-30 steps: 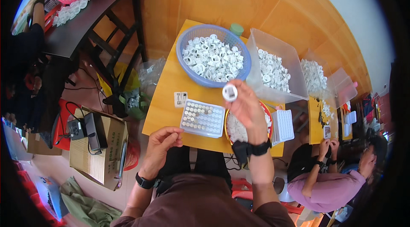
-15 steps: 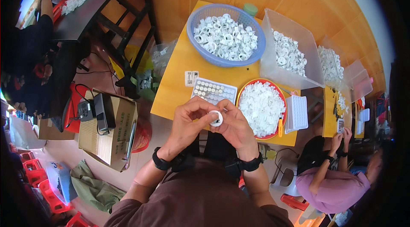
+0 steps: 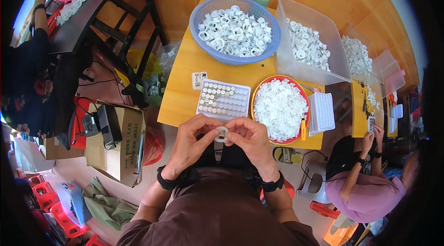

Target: Assembling small plastic components by hand at a workshop table.

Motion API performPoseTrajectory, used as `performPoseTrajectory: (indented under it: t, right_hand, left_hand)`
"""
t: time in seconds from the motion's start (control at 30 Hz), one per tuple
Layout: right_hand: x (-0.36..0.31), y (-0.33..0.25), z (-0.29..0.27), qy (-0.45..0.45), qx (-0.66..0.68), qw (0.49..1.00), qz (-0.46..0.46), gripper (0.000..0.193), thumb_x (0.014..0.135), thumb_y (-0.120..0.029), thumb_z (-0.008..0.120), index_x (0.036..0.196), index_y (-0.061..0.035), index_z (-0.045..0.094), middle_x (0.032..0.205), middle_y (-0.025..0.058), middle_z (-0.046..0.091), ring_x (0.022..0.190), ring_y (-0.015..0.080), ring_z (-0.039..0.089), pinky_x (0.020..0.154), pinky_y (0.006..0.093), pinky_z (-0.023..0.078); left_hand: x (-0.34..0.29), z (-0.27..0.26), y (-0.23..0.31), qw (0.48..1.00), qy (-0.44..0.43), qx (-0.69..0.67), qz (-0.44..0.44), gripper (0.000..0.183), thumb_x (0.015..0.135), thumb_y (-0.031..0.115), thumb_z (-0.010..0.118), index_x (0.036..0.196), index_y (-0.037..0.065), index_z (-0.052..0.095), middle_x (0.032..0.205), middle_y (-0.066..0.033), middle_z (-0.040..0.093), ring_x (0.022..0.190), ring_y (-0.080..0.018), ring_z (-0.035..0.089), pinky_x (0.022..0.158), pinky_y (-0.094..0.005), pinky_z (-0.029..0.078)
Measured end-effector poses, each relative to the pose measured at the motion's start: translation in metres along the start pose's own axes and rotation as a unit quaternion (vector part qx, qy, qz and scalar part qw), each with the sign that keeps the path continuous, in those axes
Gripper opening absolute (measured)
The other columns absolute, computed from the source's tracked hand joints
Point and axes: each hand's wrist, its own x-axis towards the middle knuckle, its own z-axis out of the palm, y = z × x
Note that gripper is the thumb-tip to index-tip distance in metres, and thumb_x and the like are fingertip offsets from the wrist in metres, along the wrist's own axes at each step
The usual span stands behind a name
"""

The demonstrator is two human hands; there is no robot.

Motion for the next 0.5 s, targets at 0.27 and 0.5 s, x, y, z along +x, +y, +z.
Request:
performPoseTrajectory:
  t: [0.27,0.5]
  right_hand:
    - [0.002,0.011,0.0,0.034,0.135,0.989,0.05,0.015,0.082,-0.002,0.06,0.096,-0.0002,0.055,0.085,0.0079,0.061,0.073,0.0142,0.063,0.062,0.0229,0.053]
    - [0.003,0.02,0.022,0.077,0.205,0.974,0.063,0.011,0.08,-0.002,0.061,0.086,-0.0019,0.052,0.081,0.0078,0.06,0.065,0.0157,0.063,0.056,0.0241,0.054]
  left_hand:
    - [-0.008,0.0,-0.016,0.988,0.01,-0.155,-0.01,0.025,0.079,-0.002,0.062,0.105,-0.003,0.058,0.098,-0.0078,0.059,0.089,-0.0149,0.058,0.083,-0.0273,0.047]
    - [-0.015,0.001,-0.027,0.972,0.023,-0.231,-0.033,0.029,0.079,0.002,0.062,0.107,-0.003,0.058,0.106,-0.0114,0.059,0.097,-0.0172,0.057,0.088,-0.0302,0.045]
